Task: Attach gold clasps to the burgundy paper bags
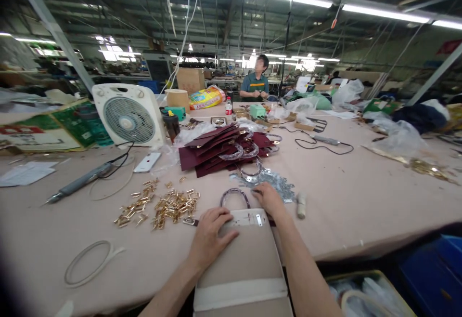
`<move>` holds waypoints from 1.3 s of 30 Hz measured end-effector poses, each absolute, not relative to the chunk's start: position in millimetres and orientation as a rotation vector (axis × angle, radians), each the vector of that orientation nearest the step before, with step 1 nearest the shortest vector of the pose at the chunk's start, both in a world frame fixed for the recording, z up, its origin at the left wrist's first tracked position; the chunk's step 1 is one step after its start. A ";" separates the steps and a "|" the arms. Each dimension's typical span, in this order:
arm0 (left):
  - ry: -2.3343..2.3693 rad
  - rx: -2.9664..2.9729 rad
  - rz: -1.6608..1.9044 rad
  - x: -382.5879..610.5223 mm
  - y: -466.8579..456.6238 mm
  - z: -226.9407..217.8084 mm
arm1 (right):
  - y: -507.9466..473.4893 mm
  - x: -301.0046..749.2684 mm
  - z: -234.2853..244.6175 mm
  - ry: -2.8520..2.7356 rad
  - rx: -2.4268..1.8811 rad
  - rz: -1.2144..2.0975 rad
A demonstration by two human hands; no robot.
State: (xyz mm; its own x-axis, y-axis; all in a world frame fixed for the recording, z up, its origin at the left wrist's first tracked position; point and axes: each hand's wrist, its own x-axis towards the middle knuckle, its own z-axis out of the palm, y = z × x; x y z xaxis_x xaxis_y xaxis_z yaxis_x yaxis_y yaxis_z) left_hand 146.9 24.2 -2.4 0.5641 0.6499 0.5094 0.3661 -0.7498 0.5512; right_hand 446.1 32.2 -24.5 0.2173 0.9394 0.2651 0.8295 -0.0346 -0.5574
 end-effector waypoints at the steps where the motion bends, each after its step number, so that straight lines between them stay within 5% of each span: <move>1: 0.821 2.408 1.005 146.7 24.5 -2.5 | 33.7 449.2 -25.5 -1.631 -1.892 0.241; 23: 0.922 2.019 0.874 90.4 33.3 -5.3 | 28.3 459.5 -34.3 -1.178 -1.868 0.377; 39: 0.802 2.253 0.873 91.5 37.6 -3.0 | 9.5 436.5 -6.4 -1.231 -1.992 -0.006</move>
